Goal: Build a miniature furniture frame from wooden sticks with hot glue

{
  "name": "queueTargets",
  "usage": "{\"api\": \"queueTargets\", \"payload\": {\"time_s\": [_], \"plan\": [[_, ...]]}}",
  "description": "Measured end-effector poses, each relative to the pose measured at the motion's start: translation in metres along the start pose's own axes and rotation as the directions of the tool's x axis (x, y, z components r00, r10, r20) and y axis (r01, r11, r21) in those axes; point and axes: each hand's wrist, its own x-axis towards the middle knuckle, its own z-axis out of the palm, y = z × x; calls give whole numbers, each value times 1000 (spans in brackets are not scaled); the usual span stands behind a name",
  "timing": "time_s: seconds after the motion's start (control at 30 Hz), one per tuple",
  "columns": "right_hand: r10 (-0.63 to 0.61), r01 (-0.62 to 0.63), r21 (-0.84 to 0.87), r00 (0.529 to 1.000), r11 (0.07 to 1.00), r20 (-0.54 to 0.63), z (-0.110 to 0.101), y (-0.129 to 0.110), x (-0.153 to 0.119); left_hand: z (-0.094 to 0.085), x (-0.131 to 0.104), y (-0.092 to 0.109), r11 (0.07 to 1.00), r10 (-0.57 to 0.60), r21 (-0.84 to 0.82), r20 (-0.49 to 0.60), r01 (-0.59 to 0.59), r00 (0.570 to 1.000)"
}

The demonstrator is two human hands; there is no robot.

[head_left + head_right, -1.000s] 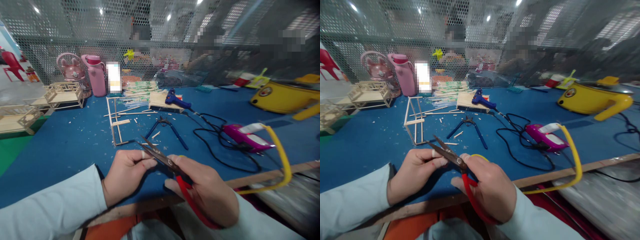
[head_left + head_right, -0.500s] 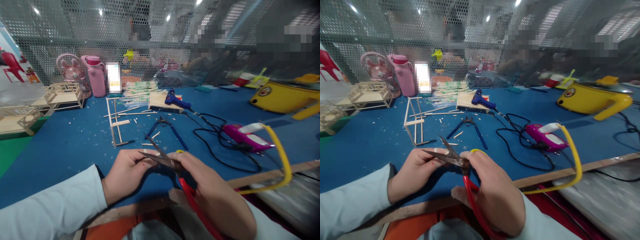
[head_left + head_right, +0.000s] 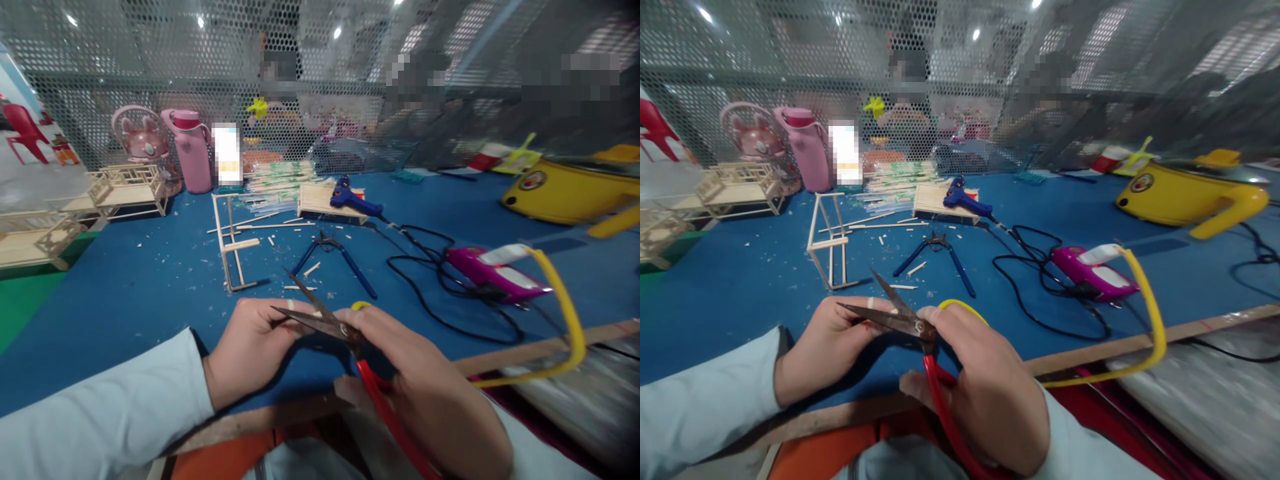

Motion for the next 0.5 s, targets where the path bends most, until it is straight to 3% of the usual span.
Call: {"api": "queueTargets", "payload": {"time_s": [0.37, 0.5], "plan": [[-23, 22, -37, 999, 999, -36, 1, 2, -3, -1, -2, 0, 996, 38, 86, 8, -39, 999], [-2, 3, -16, 1000, 1000, 15, -1, 1, -3, -1, -3, -1, 991, 52, 126, -4, -51, 999]]}}
